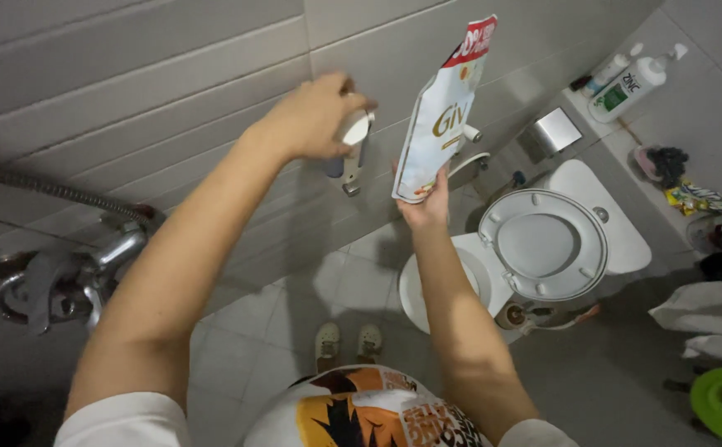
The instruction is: Refilling a liquid soap dispenser from a refill pouch in a bathroom.
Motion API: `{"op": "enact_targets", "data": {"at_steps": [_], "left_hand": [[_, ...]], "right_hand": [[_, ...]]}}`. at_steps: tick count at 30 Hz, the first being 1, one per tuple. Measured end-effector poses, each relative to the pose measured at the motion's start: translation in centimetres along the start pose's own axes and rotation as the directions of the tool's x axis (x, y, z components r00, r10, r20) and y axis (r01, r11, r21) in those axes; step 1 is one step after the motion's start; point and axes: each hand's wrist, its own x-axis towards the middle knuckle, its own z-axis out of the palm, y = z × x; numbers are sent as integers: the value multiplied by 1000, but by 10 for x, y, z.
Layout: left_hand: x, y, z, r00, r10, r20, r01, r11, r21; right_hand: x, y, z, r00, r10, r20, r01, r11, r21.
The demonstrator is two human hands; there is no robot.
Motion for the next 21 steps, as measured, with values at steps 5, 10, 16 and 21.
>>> {"op": "enact_targets", "data": {"at_steps": [5,10,16,21], "left_hand": [[5,11,16,881,-472,-44,474,878,71],[18,23,55,754,-590,-290,625,780,38],[21,17,82,678,-646,-350,695,719,19],[21,23,76,674,-646,-359,703,710,42]], "right_hand": [[5,-5,-10,991,-71,113,79,995,-66],[-8,-4,15,997,-52,51,54,998,-34],[-7,-6,-2,997,-52,64,51,998,21],[-3,-9,-23,999,1,44,-3,999,42]]}}
